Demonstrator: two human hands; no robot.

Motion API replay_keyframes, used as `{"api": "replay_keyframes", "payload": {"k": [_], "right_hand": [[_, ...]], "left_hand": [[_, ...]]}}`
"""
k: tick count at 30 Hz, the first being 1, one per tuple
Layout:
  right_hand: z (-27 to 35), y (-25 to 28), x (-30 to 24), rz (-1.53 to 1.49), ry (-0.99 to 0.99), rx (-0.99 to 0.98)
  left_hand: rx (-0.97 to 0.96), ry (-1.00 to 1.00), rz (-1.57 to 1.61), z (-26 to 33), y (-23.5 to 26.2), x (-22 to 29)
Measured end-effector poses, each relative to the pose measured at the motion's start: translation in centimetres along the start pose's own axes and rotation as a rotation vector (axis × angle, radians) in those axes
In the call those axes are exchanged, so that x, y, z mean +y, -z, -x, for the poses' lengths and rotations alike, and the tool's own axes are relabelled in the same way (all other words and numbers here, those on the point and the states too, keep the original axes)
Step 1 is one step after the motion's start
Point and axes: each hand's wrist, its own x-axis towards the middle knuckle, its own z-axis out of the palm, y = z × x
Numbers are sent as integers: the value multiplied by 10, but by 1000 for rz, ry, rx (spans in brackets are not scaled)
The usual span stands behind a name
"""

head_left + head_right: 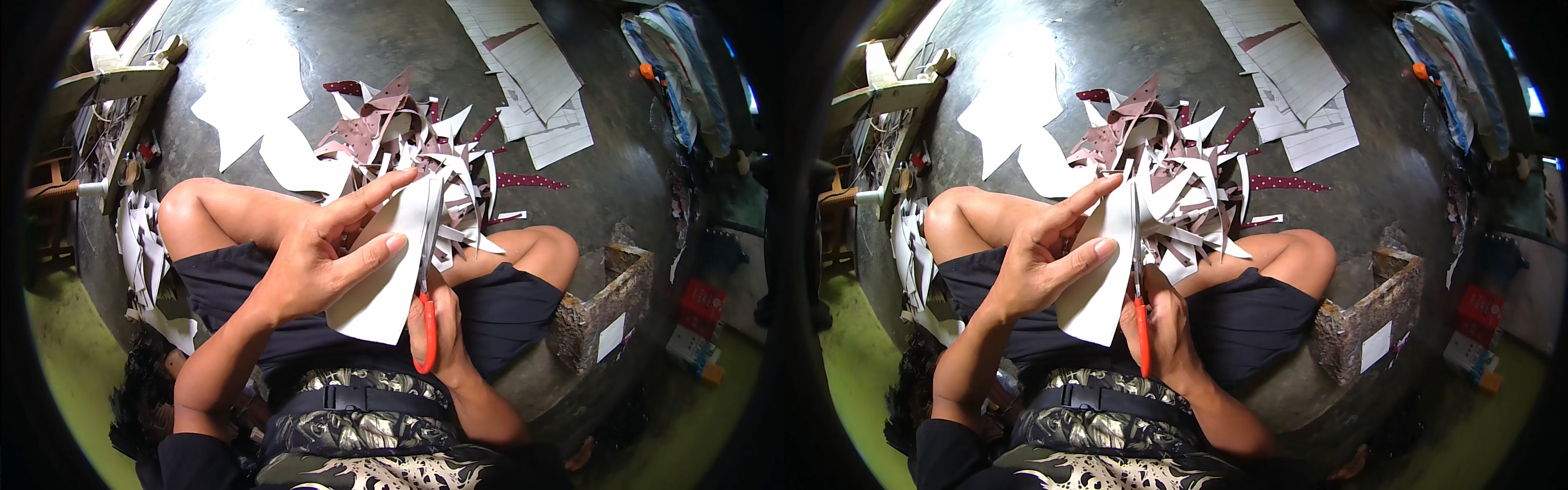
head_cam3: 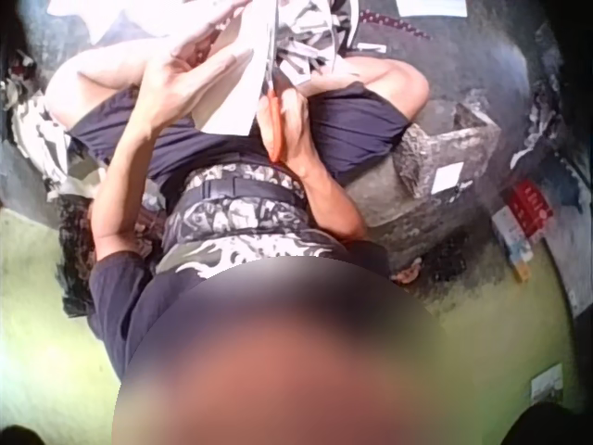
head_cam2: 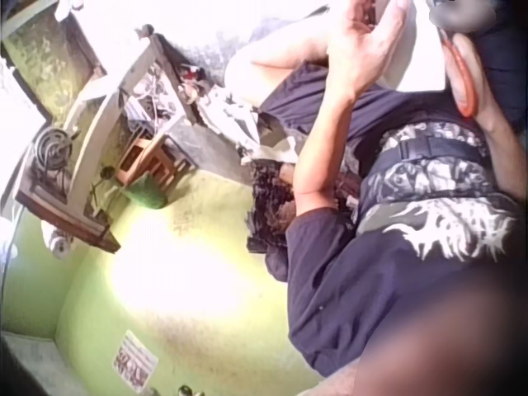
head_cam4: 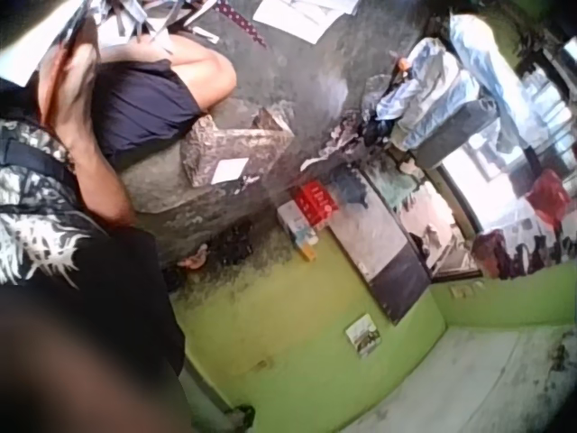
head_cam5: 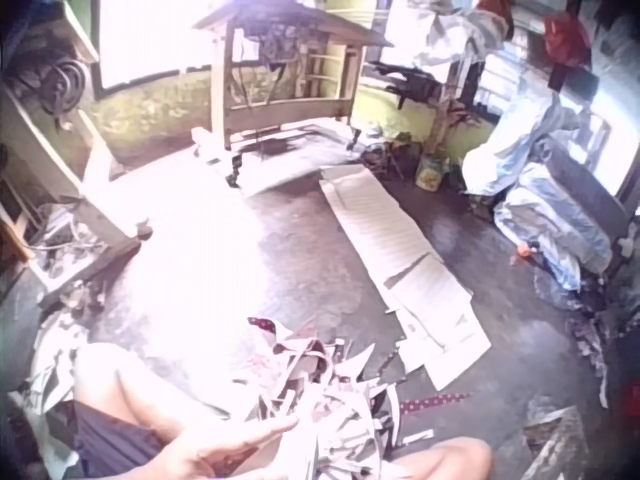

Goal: The person sits cross-legged on the floor and uses red-handled scissors to cut white paper along pre-drawn lines. They repeatedly rotate the paper and trim edges, accumulating cut pieces on the floor.

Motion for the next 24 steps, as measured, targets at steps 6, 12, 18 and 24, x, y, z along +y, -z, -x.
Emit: {"api": "replay_keyframes", "payload": {"k": [6, 12, 18, 24], "right_hand": [[4, 7, -13, -34, -173, 45], [12, 7, -9, -90, -304, 170], [12, 15, 10, -347, -439, 275], [-2, 15, 39, -538, -434, 372]], "left_hand": [[-44, 70, 74, -5, -2, 5], [-128, 94, 14, -12, 3, -10], [-167, 75, -75, -14, 4, -13], [204, 171, -255, 48, 74, 22]]}}
